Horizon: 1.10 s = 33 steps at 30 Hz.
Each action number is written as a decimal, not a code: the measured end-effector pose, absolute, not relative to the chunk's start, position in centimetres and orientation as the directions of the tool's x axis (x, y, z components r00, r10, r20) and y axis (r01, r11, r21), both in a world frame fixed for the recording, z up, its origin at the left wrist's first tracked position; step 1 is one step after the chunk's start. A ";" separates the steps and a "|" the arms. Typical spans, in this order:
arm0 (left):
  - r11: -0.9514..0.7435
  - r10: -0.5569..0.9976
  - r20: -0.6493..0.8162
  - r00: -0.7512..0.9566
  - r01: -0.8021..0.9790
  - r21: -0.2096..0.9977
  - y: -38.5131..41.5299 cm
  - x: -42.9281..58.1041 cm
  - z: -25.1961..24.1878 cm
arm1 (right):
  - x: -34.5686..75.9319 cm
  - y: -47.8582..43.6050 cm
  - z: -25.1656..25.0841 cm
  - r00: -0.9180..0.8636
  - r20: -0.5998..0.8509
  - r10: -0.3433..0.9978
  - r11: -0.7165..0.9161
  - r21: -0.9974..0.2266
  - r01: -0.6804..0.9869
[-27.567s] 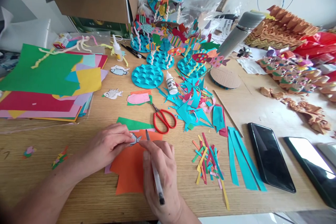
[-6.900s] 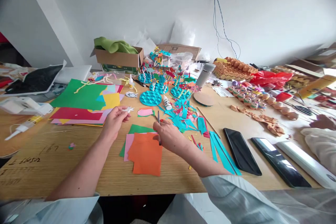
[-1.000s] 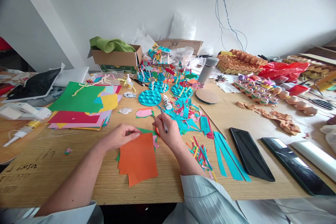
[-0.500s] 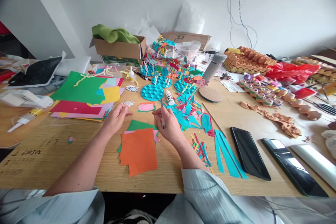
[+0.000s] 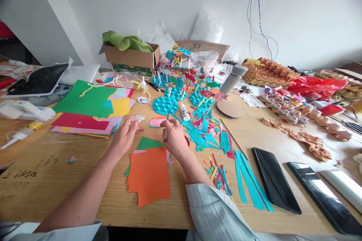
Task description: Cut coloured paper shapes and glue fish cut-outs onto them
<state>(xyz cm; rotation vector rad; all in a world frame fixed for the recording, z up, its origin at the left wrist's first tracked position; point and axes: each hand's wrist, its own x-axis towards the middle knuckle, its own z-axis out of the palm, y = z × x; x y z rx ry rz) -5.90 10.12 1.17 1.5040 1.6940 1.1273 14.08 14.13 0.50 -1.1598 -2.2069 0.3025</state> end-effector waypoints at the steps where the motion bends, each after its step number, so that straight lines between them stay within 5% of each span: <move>1: -0.003 0.980 0.098 -0.175 0.476 0.879 10.1 -5.8 1.2 | 14.1 14.2 0.0 -0.446 0.403 0.799 0.596 -0.439 0.672; 10: 0.022 0.976 0.105 -0.191 0.567 0.824 10.0 -5.5 1.0 | 14.4 14.2 -1.0 -0.525 0.328 0.785 0.616 -0.327 0.717; 33: 0.045 0.970 0.097 -0.225 0.553 0.832 10.3 -5.5 0.9 | 14.6 13.8 -0.9 -0.547 0.335 0.767 0.640 -0.337 0.691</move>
